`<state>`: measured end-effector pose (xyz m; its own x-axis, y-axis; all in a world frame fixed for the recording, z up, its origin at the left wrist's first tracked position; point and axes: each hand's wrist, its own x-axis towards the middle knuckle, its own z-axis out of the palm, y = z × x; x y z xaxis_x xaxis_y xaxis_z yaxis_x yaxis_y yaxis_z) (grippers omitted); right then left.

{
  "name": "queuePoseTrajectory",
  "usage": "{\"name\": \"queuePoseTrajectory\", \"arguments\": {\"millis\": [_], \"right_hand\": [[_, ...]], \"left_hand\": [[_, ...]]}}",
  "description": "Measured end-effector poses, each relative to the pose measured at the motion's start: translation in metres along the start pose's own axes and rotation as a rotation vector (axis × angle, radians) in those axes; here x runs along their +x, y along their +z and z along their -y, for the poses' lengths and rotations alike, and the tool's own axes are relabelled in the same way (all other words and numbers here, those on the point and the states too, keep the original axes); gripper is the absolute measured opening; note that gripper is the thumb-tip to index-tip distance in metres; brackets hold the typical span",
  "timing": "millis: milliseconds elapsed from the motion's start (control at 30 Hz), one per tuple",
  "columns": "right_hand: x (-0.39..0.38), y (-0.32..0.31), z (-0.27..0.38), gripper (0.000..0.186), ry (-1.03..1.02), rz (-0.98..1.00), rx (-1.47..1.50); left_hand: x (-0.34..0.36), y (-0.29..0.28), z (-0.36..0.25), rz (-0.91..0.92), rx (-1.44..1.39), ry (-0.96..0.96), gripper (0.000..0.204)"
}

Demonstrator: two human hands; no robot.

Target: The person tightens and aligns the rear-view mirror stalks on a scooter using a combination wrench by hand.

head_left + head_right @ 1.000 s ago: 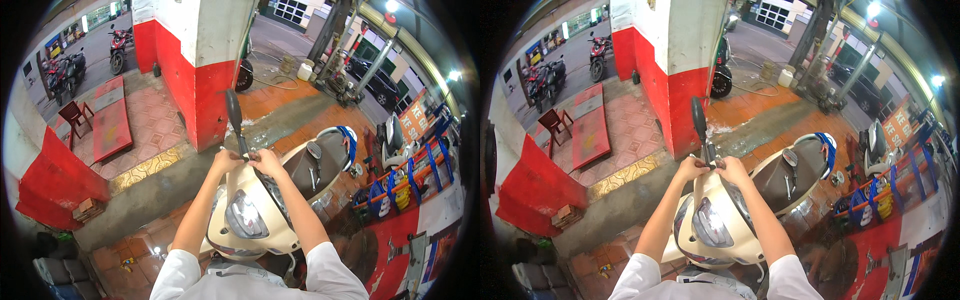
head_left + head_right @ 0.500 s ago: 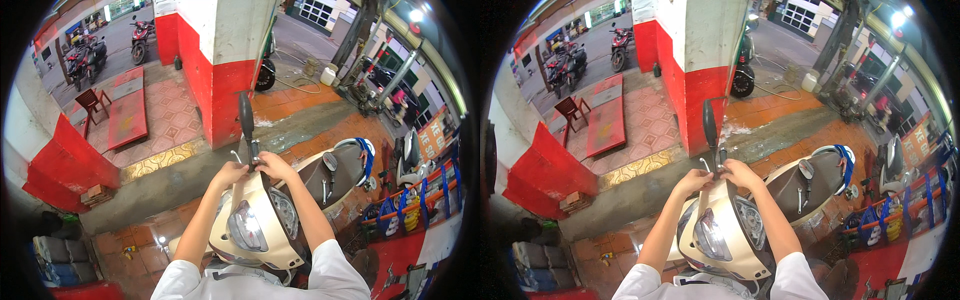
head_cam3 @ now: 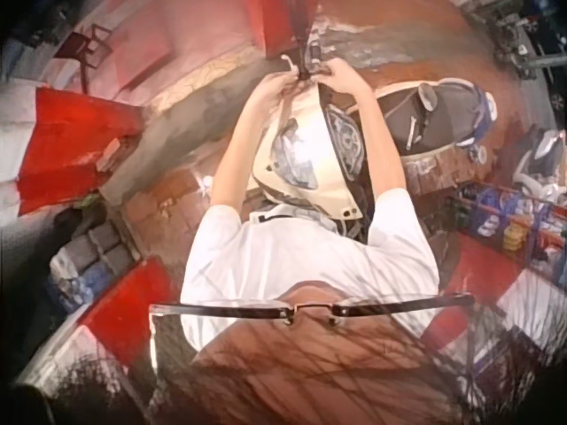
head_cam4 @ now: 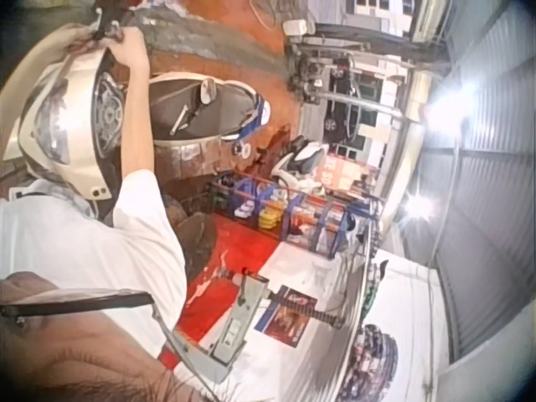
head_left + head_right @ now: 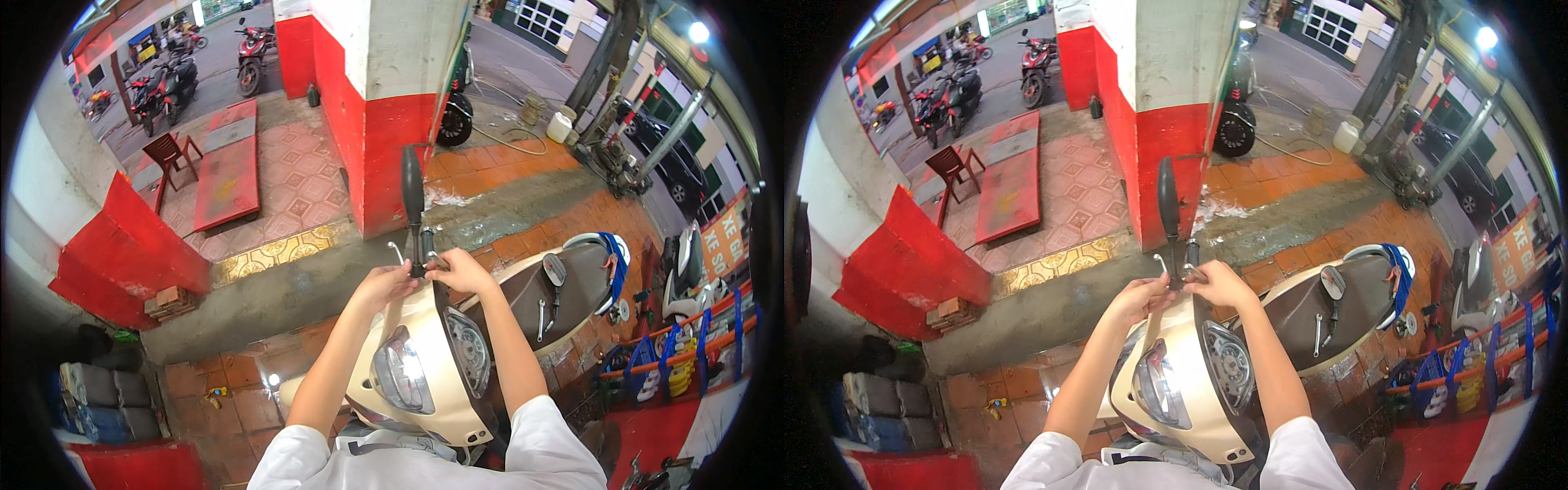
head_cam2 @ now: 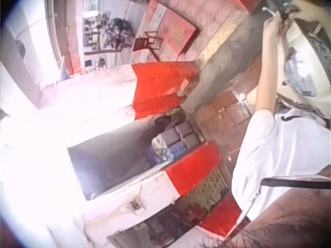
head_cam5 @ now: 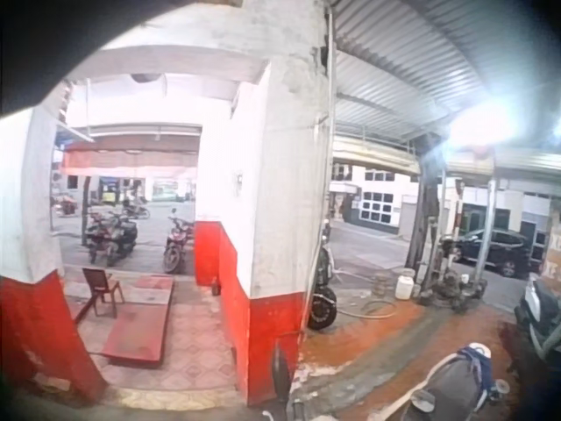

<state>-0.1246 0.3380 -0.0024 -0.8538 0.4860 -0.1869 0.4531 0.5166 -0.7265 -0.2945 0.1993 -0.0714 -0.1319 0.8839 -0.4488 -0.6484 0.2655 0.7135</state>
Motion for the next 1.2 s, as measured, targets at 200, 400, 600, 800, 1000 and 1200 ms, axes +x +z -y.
{"name": "queuePoseTrajectory", "arguments": {"millis": [200, 400, 600, 800, 1000, 1200], "right_hand": [[0.005, 0.016, -0.023, 0.022, 0.054, -0.2, 0.348], [-0.001, 0.006, -0.019, 0.024, 0.106, -0.15, 0.416], [-0.01, 0.021, -0.012, 0.037, 0.105, -0.24, 0.243], [0.02, 0.013, -0.057, 0.028, -0.003, -0.238, 0.121], [0.02, 0.013, -0.024, 0.026, -0.016, -0.228, 0.122], [-0.003, 0.029, -0.011, 0.027, -0.05, -0.418, 0.137]], "left_hand": [[0.001, 0.013, 0.004, 0.046, -0.019, 0.013, 0.041], [0.003, 0.02, 0.001, 0.002, -0.105, -0.009, 0.04], [0.009, 0.012, -0.007, -0.028, 0.074, -0.015, 0.045], [0.0, 0.038, 0.005, -0.086, 0.208, 0.143, 0.04], [0.009, 0.042, 0.022, -0.251, 0.103, 0.255, 0.034], [0.016, 0.017, 0.006, -0.054, 0.108, 0.244, 0.03]]}}
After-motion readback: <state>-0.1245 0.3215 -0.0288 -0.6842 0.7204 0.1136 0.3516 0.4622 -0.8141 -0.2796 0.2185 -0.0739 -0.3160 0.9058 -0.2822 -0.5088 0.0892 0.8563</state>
